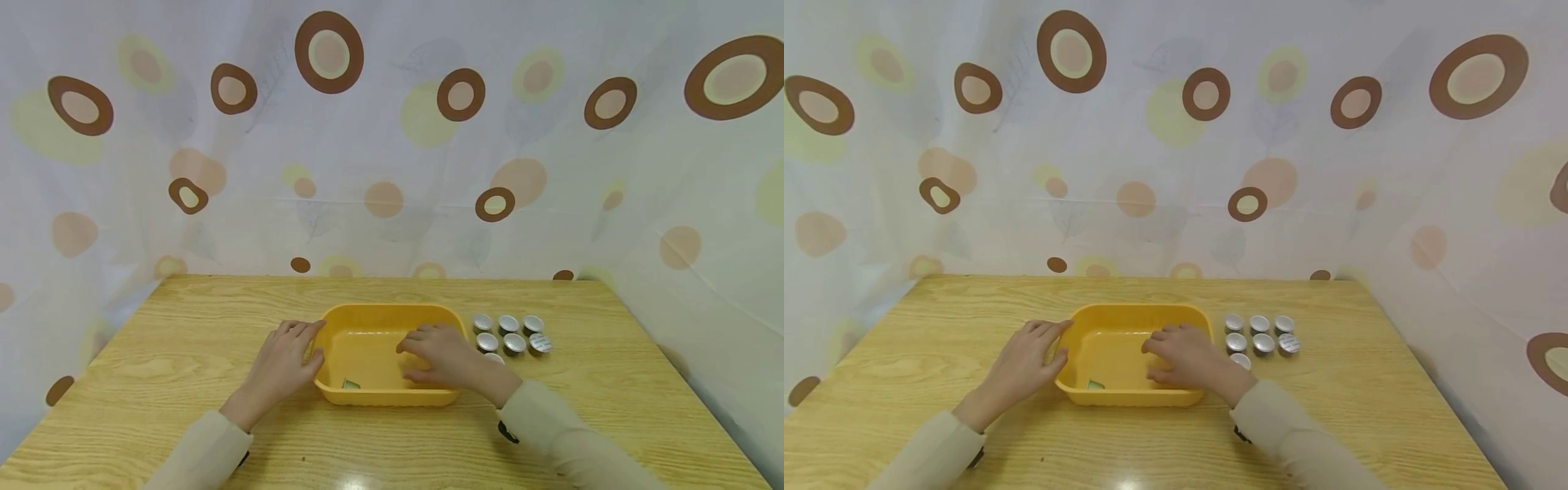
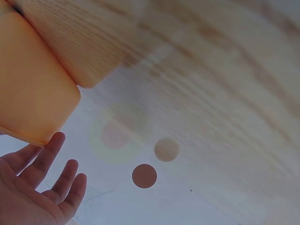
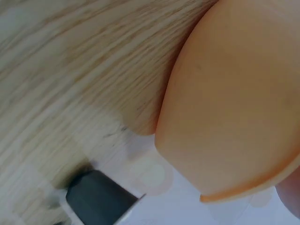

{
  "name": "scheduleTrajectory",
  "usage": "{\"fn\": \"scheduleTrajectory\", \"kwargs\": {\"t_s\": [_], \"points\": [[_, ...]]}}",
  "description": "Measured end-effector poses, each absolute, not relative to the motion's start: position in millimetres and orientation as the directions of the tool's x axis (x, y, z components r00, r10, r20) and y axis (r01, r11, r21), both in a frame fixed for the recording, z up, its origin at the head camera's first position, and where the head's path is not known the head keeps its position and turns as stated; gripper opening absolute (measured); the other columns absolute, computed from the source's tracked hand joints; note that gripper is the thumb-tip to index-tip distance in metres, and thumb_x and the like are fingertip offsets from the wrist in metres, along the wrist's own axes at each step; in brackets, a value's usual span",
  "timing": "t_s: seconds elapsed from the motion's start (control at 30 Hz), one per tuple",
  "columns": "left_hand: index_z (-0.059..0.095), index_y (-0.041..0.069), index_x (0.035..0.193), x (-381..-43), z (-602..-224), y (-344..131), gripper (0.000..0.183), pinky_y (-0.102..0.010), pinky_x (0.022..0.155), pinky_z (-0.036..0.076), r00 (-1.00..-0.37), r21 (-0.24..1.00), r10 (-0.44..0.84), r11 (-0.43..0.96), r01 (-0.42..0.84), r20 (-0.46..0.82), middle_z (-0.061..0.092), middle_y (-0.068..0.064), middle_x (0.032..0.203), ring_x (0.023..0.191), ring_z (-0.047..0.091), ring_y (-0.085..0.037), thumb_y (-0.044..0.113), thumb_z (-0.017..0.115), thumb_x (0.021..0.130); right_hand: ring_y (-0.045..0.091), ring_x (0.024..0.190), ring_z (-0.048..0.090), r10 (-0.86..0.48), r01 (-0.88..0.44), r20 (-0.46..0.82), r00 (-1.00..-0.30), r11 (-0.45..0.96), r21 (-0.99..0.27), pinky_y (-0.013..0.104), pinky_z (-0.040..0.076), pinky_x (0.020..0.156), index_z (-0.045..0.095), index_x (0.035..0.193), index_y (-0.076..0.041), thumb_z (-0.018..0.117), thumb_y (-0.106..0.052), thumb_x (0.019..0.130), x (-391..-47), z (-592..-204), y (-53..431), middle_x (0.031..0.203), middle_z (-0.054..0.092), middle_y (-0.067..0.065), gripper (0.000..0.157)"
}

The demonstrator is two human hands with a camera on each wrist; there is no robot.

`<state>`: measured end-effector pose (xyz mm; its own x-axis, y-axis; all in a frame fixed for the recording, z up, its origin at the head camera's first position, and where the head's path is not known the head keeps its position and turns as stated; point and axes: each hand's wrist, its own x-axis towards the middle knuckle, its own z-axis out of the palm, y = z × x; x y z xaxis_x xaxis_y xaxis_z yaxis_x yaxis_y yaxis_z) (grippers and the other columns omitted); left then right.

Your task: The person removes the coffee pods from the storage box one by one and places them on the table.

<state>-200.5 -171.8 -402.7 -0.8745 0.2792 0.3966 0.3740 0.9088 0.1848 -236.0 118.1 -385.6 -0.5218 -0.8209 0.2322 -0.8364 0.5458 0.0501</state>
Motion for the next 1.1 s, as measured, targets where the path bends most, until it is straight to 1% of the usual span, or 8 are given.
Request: {"fn": "scheduleTrajectory", "kwargs": {"t_s": [0.13,0.3,0.53,0.67,0.83,1.1], "points": [[0.054,0.011,0.127,-200.4,-402.6,-171.7,0.044,-0.043,0.087,0.045,-0.874,0.183,0.283,0.908,0.377,0.394,0.064,-0.004,0.111,0.106,0.052,-0.025,0.026,0.056,0.085,0.013,0.094,0.057,-0.837,-0.848,0.190,-0.514,0.529,0.039,0.033,0.047,0.081,0.062,0.108,-0.019,0.063,-0.042,0.082,-234.9,-384.8,111.6,0.103,0.064,-0.007,0.035],[0.053,0.012,0.127,-201.3,-402.9,-172.2,0.045,-0.043,0.087,0.044,-0.875,0.179,0.287,0.908,0.378,0.389,0.064,-0.004,0.111,0.106,0.052,-0.025,0.027,0.055,0.085,0.012,0.094,0.056,-0.857,-0.865,0.143,-0.495,0.501,0.010,0.033,0.047,0.080,0.062,0.109,-0.020,0.062,-0.042,0.083,-234.8,-383.5,105.2,0.106,0.063,-0.008,0.035],[0.054,0.011,0.127,-200.7,-402.1,-171.4,0.044,-0.043,0.087,0.044,-0.875,0.183,0.284,0.908,0.377,0.392,0.064,-0.004,0.110,0.106,0.052,-0.026,0.025,0.056,0.085,0.011,0.095,0.056,-0.877,-0.884,0.116,-0.467,0.467,-0.022,0.034,0.048,0.081,0.061,0.110,-0.020,0.060,-0.042,0.084,-236.3,-383.2,98.5,0.109,0.062,-0.008,0.035],[0.054,0.010,0.126,-200.4,-401.0,-171.3,0.044,-0.043,0.088,0.044,-0.875,0.180,0.283,0.909,0.375,0.394,0.064,-0.005,0.110,0.106,0.052,-0.026,0.025,0.056,0.085,0.010,0.096,0.055,-0.884,-0.889,0.099,-0.457,0.457,-0.024,0.032,0.048,0.082,0.061,0.110,-0.021,0.060,-0.043,0.084,-236.8,-383.1,93.5,0.109,0.061,-0.009,0.034],[0.055,0.010,0.126,-200.5,-400.7,-171.2,0.044,-0.043,0.087,0.045,-0.873,0.175,0.284,0.910,0.376,0.396,0.064,-0.004,0.110,0.106,0.053,-0.026,0.025,0.056,0.085,0.010,0.095,0.055,-0.896,-0.900,0.082,-0.436,0.437,-0.014,0.029,0.048,0.082,0.062,0.109,-0.021,0.061,-0.039,0.084,-236.6,-382.5,85.9,0.108,0.062,-0.009,0.031],[0.055,0.011,0.126,-201.2,-402.7,-171.9,0.044,-0.043,0.087,0.045,-0.871,0.168,0.285,0.912,0.376,0.401,0.064,-0.004,0.110,0.105,0.053,-0.026,0.026,0.056,0.085,0.009,0.097,0.057,-0.907,-0.909,0.063,-0.416,0.414,-0.045,0.027,0.048,0.084,0.063,0.108,-0.020,0.063,-0.032,0.084,-236.2,-382.3,75.8,0.108,0.064,-0.008,0.026]]}}
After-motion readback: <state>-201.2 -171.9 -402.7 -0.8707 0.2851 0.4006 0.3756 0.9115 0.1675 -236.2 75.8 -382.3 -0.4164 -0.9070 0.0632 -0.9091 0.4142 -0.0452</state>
